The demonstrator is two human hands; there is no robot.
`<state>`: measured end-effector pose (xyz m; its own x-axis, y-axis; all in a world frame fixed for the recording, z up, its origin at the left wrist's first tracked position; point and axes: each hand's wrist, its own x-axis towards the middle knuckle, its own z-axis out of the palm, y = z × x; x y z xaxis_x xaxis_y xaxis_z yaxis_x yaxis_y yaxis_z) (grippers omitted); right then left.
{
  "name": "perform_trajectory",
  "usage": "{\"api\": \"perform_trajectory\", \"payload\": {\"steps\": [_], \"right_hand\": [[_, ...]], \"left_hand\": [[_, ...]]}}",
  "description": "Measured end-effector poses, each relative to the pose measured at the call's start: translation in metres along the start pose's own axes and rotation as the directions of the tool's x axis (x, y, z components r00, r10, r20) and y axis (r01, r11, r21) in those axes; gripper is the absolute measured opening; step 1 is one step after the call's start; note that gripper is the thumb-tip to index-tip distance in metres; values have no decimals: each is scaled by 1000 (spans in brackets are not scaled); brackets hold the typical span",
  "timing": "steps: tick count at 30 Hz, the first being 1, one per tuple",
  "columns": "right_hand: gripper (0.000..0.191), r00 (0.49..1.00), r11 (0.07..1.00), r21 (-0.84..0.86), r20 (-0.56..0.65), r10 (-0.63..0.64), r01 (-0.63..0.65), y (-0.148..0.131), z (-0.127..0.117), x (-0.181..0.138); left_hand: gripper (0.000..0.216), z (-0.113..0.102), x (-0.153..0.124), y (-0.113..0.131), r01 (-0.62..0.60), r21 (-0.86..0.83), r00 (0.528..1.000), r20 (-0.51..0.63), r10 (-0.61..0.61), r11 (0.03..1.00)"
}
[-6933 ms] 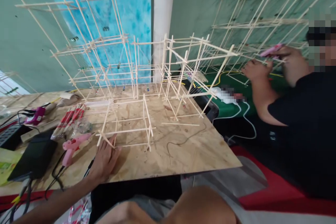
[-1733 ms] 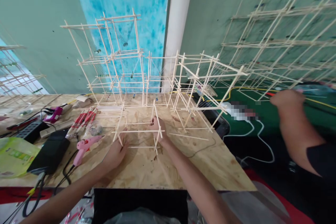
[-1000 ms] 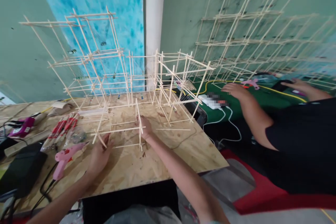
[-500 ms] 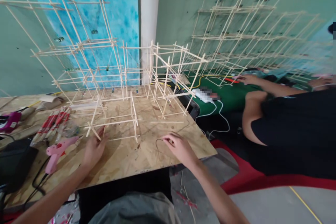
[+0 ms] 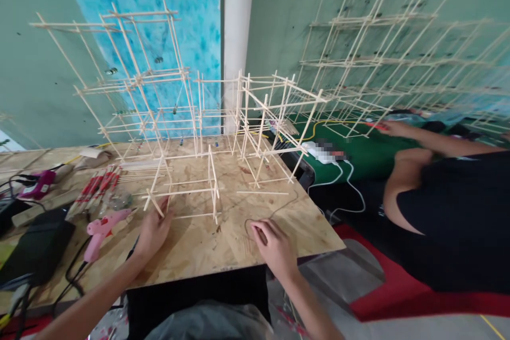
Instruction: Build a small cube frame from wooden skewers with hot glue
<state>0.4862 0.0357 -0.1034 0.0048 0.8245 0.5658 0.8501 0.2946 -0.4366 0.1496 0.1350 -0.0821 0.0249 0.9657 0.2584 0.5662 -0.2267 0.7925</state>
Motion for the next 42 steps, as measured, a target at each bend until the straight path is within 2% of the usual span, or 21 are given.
{"api": "perform_trajectory", "payload": {"steps": [7,14,18,21,24,26,30,33,37,42], "right_hand": [[17,999,999,-36,-27,-17,16,-1,-1,2],[16,999,999,-16,-33,-37,36,4,3,1],[17,999,1000,29,-36,3,-2,1,4,-2],[21,993,992,81,-64,101,-95,6,-5,3],[29,961,964,9,-75,265,-265,30,-28,23],[29,895,880,-164,-55,443,-446,57,-46,43],[28,797,751,-294,-76,599,-592,106,-66,77],[27,746,675,-389,-47,665,-626,120,-65,89],[30,696,609,-485,2,718,-627,119,-61,92],[31,666,569,-550,31,745,-611,115,-61,96]], "left_hand": [[46,1,-1,1,-24,-15,1000,-5,24,1000],[39,-3,0,13,-42,-24,999,-23,41,999],[36,-3,0,14,-39,-31,999,-15,38,999],[38,-2,1,11,-31,-39,1000,2,31,999],[42,-1,2,7,-50,-50,999,15,51,998],[43,-1,3,4,-65,-55,998,23,66,996],[43,-1,3,1,-54,-37,997,44,56,998],[42,-1,3,0,-41,-26,998,45,42,999],[39,0,3,0,-44,-30,998,32,45,999],[39,-1,3,5,-45,-24,998,51,46,999]]}}
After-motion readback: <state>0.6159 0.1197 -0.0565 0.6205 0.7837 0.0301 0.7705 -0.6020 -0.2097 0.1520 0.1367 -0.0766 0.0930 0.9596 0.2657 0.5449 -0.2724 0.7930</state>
